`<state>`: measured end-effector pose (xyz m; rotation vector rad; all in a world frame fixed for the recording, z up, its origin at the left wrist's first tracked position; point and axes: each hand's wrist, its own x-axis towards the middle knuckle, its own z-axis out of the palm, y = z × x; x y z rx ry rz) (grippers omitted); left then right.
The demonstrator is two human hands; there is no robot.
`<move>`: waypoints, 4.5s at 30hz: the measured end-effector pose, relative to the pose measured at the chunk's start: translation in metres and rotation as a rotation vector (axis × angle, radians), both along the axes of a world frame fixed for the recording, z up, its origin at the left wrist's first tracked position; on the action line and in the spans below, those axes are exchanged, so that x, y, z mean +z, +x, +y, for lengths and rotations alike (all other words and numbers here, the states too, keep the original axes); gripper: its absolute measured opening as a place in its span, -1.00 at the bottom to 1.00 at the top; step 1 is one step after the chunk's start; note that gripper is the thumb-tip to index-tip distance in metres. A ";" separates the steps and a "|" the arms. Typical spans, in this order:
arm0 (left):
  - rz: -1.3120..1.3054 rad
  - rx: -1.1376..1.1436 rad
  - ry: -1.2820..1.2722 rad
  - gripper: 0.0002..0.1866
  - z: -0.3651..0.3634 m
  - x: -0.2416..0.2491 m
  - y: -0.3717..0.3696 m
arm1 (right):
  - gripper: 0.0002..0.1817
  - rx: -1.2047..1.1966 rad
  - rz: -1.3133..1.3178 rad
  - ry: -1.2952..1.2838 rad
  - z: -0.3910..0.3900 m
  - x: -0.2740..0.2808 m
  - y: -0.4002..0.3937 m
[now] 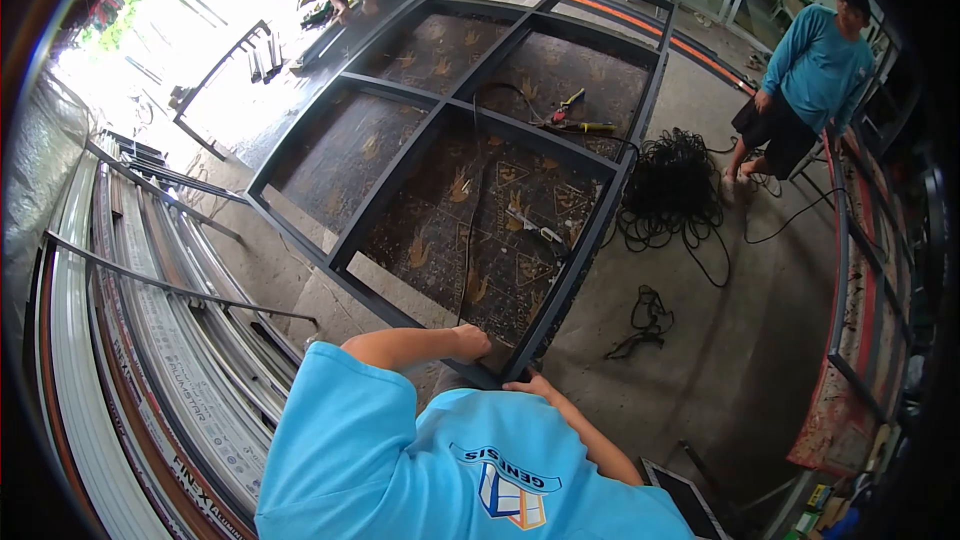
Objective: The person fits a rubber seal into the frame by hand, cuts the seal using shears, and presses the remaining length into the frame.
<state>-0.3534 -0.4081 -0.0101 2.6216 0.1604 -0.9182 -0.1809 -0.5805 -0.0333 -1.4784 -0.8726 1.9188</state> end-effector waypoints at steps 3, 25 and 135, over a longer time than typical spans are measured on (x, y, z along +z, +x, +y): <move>0.032 -0.007 -0.010 -0.79 0.009 -0.005 0.001 | 0.17 0.032 -0.048 0.037 0.002 0.003 0.002; 0.049 -0.030 0.020 -0.77 0.023 0.008 -0.019 | 0.18 0.171 -0.127 0.099 -0.004 -0.039 0.009; -0.214 0.013 -0.268 -0.68 0.095 -0.024 -0.088 | -0.30 -0.945 -0.915 -0.417 0.057 0.011 -0.109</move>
